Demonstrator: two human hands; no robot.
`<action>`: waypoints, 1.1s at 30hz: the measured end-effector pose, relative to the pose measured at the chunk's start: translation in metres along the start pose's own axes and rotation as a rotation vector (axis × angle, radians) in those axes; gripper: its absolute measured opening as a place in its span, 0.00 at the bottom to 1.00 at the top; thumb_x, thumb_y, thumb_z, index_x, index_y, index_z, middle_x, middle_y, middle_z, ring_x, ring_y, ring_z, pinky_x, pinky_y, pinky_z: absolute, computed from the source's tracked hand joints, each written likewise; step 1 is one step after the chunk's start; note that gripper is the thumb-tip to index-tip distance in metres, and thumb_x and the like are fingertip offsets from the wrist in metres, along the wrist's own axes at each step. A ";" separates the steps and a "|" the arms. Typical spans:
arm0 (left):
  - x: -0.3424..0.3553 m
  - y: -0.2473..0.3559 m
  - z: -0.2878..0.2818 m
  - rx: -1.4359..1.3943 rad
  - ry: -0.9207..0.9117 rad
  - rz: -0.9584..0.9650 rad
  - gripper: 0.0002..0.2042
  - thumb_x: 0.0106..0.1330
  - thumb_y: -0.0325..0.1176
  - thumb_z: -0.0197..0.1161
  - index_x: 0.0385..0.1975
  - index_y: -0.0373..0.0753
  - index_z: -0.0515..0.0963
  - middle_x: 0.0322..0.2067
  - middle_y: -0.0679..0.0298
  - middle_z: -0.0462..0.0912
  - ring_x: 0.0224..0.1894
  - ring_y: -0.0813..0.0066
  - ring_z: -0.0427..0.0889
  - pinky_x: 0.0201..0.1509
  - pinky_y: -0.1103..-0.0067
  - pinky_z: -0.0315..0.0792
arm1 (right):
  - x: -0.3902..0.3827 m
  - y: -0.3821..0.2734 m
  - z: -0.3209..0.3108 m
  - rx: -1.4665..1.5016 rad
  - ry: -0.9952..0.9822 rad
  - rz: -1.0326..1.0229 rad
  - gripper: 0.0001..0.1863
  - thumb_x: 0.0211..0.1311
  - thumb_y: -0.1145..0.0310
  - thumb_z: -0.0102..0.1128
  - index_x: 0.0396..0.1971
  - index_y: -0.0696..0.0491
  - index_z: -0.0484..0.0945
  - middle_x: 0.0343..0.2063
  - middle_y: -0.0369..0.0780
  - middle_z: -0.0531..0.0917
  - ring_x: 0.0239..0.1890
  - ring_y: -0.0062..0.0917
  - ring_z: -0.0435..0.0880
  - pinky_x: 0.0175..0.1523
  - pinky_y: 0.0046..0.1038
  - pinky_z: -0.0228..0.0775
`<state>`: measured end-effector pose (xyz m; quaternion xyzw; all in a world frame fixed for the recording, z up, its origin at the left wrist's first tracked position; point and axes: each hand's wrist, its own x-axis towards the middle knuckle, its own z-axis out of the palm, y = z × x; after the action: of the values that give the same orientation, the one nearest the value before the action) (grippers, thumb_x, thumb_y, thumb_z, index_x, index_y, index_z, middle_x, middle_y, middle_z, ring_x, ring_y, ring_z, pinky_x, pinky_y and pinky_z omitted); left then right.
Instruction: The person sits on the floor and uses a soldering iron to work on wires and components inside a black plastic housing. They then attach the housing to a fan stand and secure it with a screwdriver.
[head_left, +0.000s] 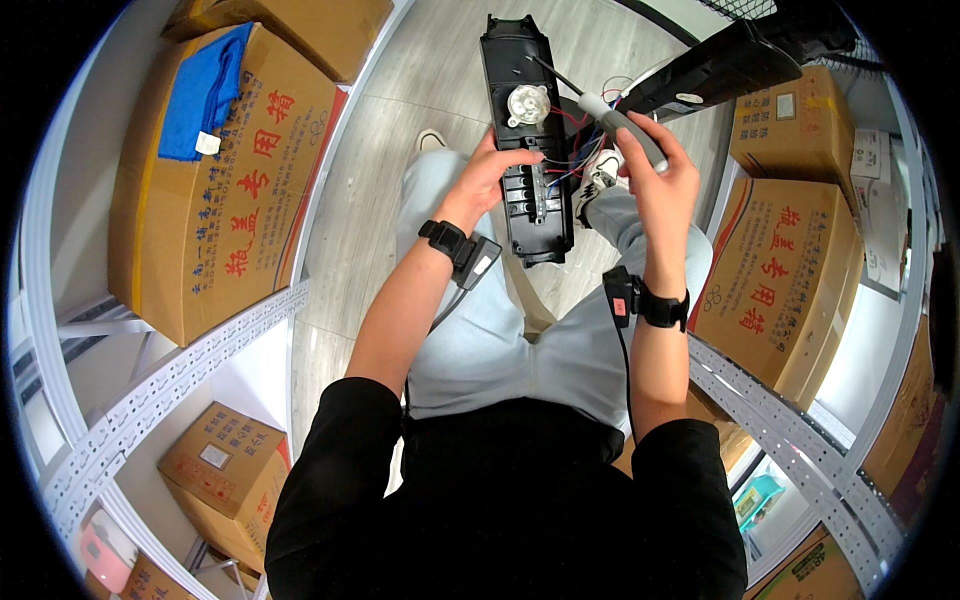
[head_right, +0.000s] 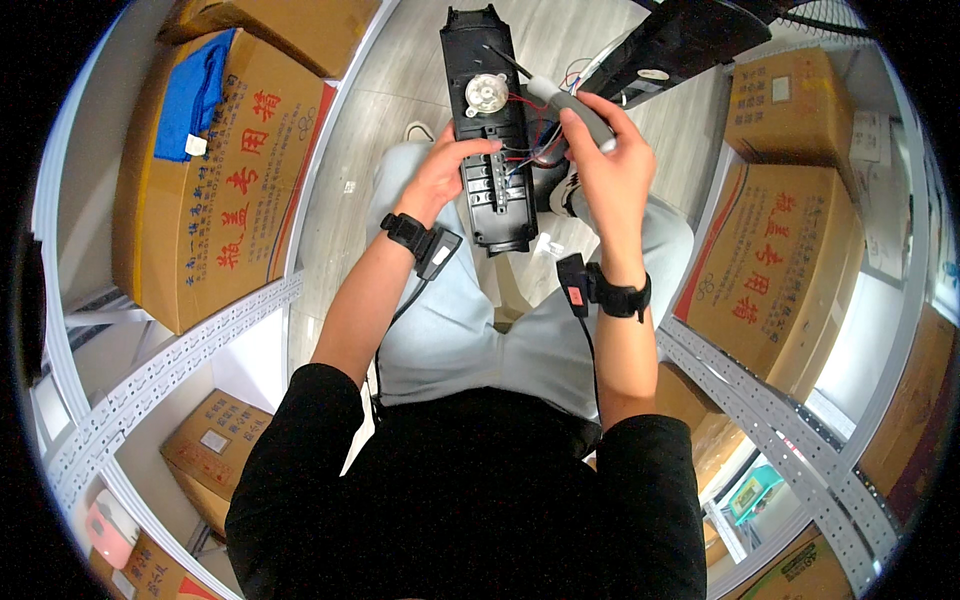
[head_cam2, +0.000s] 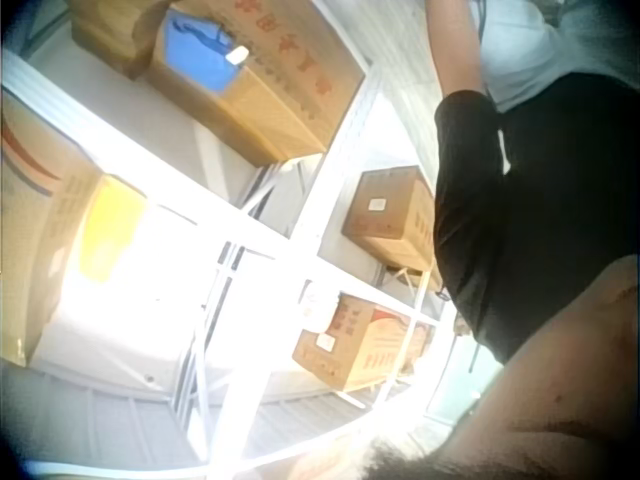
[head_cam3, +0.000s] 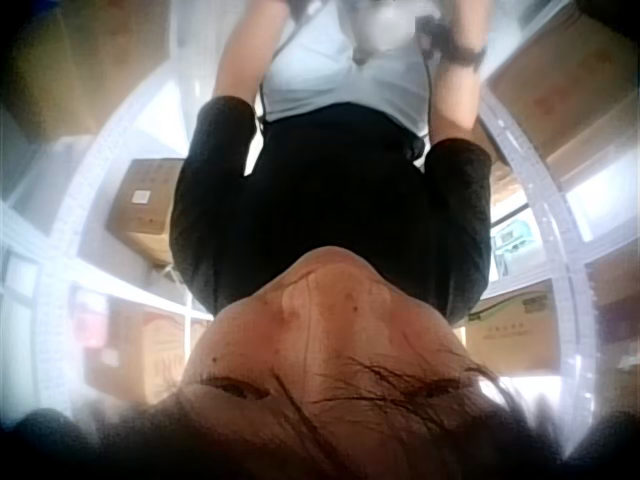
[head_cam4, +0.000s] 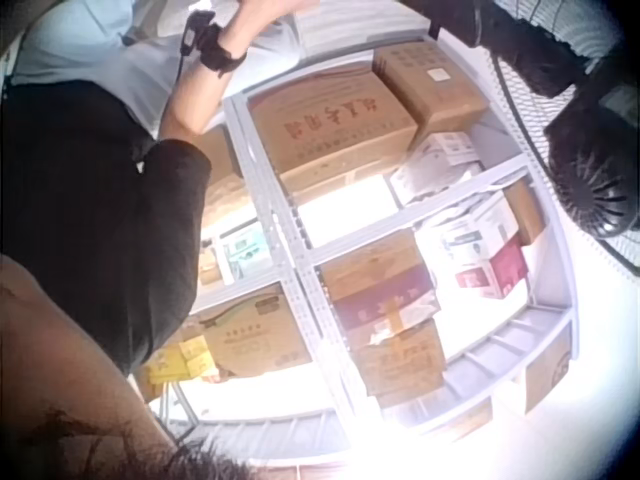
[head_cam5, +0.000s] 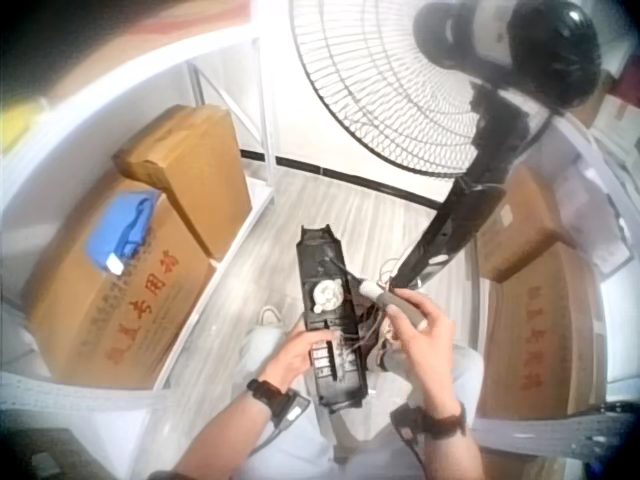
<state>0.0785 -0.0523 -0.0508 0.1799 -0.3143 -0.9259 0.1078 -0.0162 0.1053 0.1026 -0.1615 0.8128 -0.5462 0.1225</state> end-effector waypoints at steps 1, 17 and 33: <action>0.002 0.000 -0.003 0.006 0.009 -0.006 0.29 0.53 0.14 0.66 0.57 0.34 0.66 0.46 0.57 0.81 0.44 0.66 0.85 0.48 0.69 0.81 | -0.004 0.002 -0.005 0.036 0.007 0.015 0.15 0.59 0.66 0.70 0.45 0.54 0.84 0.23 0.32 0.82 0.22 0.11 0.78 0.26 0.15 0.65; -0.004 0.006 0.008 0.206 0.022 0.262 0.43 0.54 0.10 0.64 0.71 0.48 0.58 0.59 0.60 0.74 0.53 0.73 0.79 0.55 0.76 0.77 | -0.058 0.023 -0.048 0.158 -0.088 0.151 0.14 0.62 0.68 0.67 0.47 0.55 0.83 0.20 0.31 0.78 0.21 0.10 0.73 0.24 0.15 0.58; -0.009 0.003 0.010 0.196 0.064 0.223 0.14 0.64 0.28 0.68 0.48 0.40 0.77 0.44 0.66 0.80 0.43 0.81 0.80 0.46 0.81 0.77 | -0.061 0.023 -0.047 0.176 -0.107 0.183 0.14 0.62 0.67 0.67 0.47 0.55 0.83 0.19 0.31 0.77 0.21 0.10 0.72 0.24 0.14 0.57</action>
<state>0.0825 -0.0463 -0.0394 0.1831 -0.4178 -0.8667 0.2018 0.0194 0.1775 0.0998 -0.1043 0.7653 -0.5926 0.2287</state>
